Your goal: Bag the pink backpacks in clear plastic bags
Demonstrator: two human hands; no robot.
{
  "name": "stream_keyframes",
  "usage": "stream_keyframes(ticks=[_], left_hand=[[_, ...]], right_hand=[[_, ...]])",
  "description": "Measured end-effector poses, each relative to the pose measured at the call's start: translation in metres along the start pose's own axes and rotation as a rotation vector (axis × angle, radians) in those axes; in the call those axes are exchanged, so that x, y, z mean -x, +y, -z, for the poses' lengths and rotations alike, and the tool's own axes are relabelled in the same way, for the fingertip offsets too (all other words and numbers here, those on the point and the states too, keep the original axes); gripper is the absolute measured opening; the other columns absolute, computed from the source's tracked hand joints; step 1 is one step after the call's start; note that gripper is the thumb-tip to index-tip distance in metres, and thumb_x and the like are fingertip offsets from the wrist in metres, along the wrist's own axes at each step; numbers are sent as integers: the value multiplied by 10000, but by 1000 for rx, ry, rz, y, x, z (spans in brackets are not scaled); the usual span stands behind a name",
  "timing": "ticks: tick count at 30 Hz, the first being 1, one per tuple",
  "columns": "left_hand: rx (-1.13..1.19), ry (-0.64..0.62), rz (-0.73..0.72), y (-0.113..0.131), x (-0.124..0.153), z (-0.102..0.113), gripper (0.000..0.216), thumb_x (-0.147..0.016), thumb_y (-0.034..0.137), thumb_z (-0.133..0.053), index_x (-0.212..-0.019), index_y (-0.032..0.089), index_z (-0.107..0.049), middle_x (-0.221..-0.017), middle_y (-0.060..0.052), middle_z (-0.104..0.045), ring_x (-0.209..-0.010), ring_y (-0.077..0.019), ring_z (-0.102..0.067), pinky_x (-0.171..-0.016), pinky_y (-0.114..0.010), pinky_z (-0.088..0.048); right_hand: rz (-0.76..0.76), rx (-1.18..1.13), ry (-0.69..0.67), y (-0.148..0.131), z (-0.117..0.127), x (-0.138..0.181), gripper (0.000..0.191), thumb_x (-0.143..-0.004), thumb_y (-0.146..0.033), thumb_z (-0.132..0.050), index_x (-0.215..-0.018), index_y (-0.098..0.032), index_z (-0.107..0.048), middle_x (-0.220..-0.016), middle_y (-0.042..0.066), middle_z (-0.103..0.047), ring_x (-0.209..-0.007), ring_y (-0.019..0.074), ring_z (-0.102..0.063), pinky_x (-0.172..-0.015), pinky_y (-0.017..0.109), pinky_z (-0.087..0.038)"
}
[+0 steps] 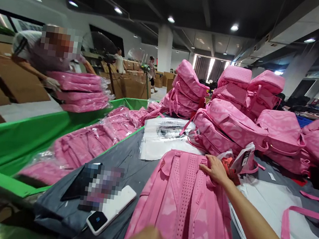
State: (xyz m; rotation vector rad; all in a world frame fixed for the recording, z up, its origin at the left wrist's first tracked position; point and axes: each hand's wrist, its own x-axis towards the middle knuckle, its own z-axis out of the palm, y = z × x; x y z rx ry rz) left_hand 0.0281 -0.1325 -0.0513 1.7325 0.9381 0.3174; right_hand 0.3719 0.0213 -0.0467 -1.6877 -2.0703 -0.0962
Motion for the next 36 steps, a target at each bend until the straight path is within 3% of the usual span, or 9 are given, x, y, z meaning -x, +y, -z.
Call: stream_keyframes(ticks=[2,4,5,7,11,18,29,33,36], left_hand=[[-306,261,-140,23,-35,43,517,-943,650,-438,-781,221,-678,-713,-32,-671,-718,-209,-648,-726,-329,-515],[-532,572,-177,43,-83,84,432,-976,532,-431,-1113,200,-671,-1141,-108,-725,-1092,-262,-652,-960,-373,-482],[-586,629,-85,50,-109,99,432,-966,506,-460,-1188,181,-638,-1273,-142,-685,-1209,-280,-610,-993,-378,-470],[-602,637,-6,54,-157,118,418,-961,507,-486,-1093,151,-661,-1164,-176,-722,-1117,-305,-662,-903,-378,-510],[-621,660,-73,37,-209,107,373,-828,478,-726,-1007,153,-681,-1045,-136,-740,-1019,-302,-692,-900,-383,-524],[-620,817,-367,-3,-188,87,386,-825,213,-761,-1192,204,-641,-1232,-99,-630,-1189,-274,-580,-1056,-460,-491],[-711,575,-428,-55,-140,45,303,-992,206,-559,-1287,189,-622,-1235,-104,-637,-1190,-251,-574,-1075,-418,-482],[-829,288,-243,-45,-177,64,275,-1032,235,-476,-1202,171,-682,-1224,-105,-679,-1185,-244,-599,-1091,-393,-463],[-846,250,-145,-23,-218,84,286,-1019,212,-461,-1117,129,-717,-1219,-157,-699,-1226,-289,-604,-1117,-435,-439]], right_hand=[[10,-21,47,1,-8,5,487,-951,-541,-580,-1301,-203,-595,-1310,153,-654,-1234,326,-602,-1076,508,-450],[43,-79,122,2,-14,10,471,-935,-524,-600,-1292,-217,-604,-1316,140,-656,-1247,322,-600,-1088,518,-453],[64,-121,163,4,-16,12,466,-924,-518,-613,-1285,-223,-609,-1312,134,-660,-1247,319,-604,-1085,518,-463],[100,-207,229,7,-21,16,451,-910,-501,-631,-1267,-226,-619,-1289,124,-673,-1225,307,-623,-1060,499,-495],[129,-277,328,10,-31,23,427,-909,-480,-644,-1244,-216,-625,-1236,123,-688,-1176,298,-647,-1030,485,-522],[169,-121,439,-10,-40,38,421,-952,-446,-608,-1277,-178,-617,-1223,164,-677,-1169,330,-623,-1025,522,-512],[79,-47,208,-29,-39,126,370,-1000,-353,-563,-1342,-221,-613,-1265,135,-669,-1208,319,-595,-1065,511,-482],[-46,-59,-111,-14,-39,93,334,-953,-368,-657,-1247,-211,-672,-1201,108,-720,-1129,288,-649,-989,416,-512],[-221,54,-304,-1,-41,44,332,-908,-390,-712,-1185,-207,-697,-1175,93,-740,-1082,275,-673,-918,362,-504]])
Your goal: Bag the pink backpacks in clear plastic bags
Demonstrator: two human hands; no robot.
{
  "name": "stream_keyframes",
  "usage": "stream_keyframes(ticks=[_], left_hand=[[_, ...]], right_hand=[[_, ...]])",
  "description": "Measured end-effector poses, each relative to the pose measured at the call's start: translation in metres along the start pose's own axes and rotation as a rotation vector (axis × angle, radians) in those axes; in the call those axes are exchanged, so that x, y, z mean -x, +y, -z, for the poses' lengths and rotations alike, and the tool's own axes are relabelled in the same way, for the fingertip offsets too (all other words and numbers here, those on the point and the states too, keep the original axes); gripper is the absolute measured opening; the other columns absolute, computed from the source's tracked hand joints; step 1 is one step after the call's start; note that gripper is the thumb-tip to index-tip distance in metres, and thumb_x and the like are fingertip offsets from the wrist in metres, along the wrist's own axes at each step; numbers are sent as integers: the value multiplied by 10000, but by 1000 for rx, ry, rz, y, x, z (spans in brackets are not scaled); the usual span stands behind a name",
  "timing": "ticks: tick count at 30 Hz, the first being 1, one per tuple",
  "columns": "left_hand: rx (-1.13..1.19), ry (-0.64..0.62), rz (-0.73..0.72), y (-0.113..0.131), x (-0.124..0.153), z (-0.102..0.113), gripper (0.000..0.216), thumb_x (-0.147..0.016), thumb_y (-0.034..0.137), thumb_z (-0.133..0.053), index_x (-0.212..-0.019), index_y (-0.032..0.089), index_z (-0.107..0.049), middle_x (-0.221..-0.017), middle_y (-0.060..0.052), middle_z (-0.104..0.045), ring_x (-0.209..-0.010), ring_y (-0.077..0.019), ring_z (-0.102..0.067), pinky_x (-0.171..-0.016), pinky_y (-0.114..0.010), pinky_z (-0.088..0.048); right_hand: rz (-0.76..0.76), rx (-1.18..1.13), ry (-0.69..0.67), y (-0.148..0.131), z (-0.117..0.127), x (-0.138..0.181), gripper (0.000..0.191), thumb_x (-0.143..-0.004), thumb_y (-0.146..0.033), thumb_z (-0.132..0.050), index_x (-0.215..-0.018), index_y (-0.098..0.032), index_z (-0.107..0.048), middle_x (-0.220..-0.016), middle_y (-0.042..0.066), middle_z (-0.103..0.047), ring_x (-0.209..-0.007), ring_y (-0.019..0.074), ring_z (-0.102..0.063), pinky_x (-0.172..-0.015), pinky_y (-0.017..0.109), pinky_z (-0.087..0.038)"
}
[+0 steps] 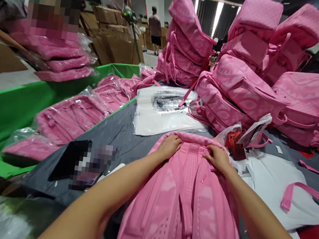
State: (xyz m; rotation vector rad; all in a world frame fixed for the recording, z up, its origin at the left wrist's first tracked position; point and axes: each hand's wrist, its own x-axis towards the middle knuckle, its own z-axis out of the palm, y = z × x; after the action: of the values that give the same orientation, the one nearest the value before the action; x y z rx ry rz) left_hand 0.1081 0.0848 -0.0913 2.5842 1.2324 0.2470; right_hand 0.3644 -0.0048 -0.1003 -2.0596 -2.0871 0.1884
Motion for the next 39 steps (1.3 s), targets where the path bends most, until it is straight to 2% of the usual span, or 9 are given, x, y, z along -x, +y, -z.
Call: stream_keyframes(ticks=[2,5,10,16,21,24,31,35,39], left_hand=[[-11,-30,57,5,-17,15,320,-1018,232,-453,-1163,96,-703,-1205,-191,-711,-1211,-316,-631,-1088,-453,-464],[-21,-33,109,26,-9,28,530,-1021,442,-467,-1425,111,-550,-1323,-216,-669,-1274,-356,-612,-1067,-486,-480],[149,-154,133,64,19,-2,1039,-811,920,-357,-1629,296,-216,-1682,-225,-190,-1552,-482,-16,-1156,-787,-82],[211,-98,157,50,19,-18,1024,-776,929,-375,-1570,283,-388,-1704,-166,-50,-1549,-417,139,-1189,-706,108],[284,-8,219,45,33,-23,1024,-767,945,-389,-1557,293,-410,-1705,-113,28,-1531,-393,205,-1213,-640,155],[297,14,228,49,39,-26,1025,-781,935,-388,-1567,277,-392,-1700,-111,41,-1531,-383,213,-1219,-631,163],[425,26,136,51,30,-27,943,-840,833,-471,-1602,304,-301,-1702,-90,59,-1519,-381,253,-1170,-665,232],[374,33,227,53,15,-22,1000,-833,852,-431,-1594,210,-337,-1696,-146,60,-1507,-409,267,-1143,-694,248],[351,90,208,55,18,-26,931,-902,776,-361,-1585,144,-353,-1708,-139,-41,-1564,-374,145,-1227,-644,154]], right_hand=[[-64,53,-4,-1,7,-25,330,-895,-410,-724,-1142,-194,-707,-1126,99,-752,-1056,285,-682,-886,361,-493],[-73,90,26,-1,9,-40,306,-891,-410,-725,-1118,-206,-702,-1080,79,-760,-1031,272,-689,-852,342,-484],[-79,160,124,-7,-10,-51,225,-925,-345,-679,-1099,-201,-695,-1077,91,-751,-1035,274,-695,-867,342,-486],[-105,209,208,-23,-26,-59,377,-1013,-251,-466,-1339,-136,-615,-1199,179,-699,-1127,317,-670,-945,395,-494],[89,209,200,-9,3,-64,513,-945,-160,-509,-1454,-220,-529,-1401,120,-611,-1301,269,-558,-1062,353,-425],[12,219,76,7,21,-83,501,-852,-128,-595,-1345,-211,-588,-1383,126,-616,-1263,263,-589,-955,325,-455],[-138,236,-93,15,28,-141,374,-567,-152,-830,-900,-226,-676,-914,51,-749,-948,293,-726,-681,287,-431],[-109,287,-15,5,22,-124,413,-744,-140,-651,-1153,-201,-667,-1187,136,-720,-1138,303,-677,-833,336,-487],[132,167,314,33,-31,-69,555,-792,-237,-500,-1334,-242,-625,-1301,180,-671,-1278,372,-592,-1013,505,-484]])
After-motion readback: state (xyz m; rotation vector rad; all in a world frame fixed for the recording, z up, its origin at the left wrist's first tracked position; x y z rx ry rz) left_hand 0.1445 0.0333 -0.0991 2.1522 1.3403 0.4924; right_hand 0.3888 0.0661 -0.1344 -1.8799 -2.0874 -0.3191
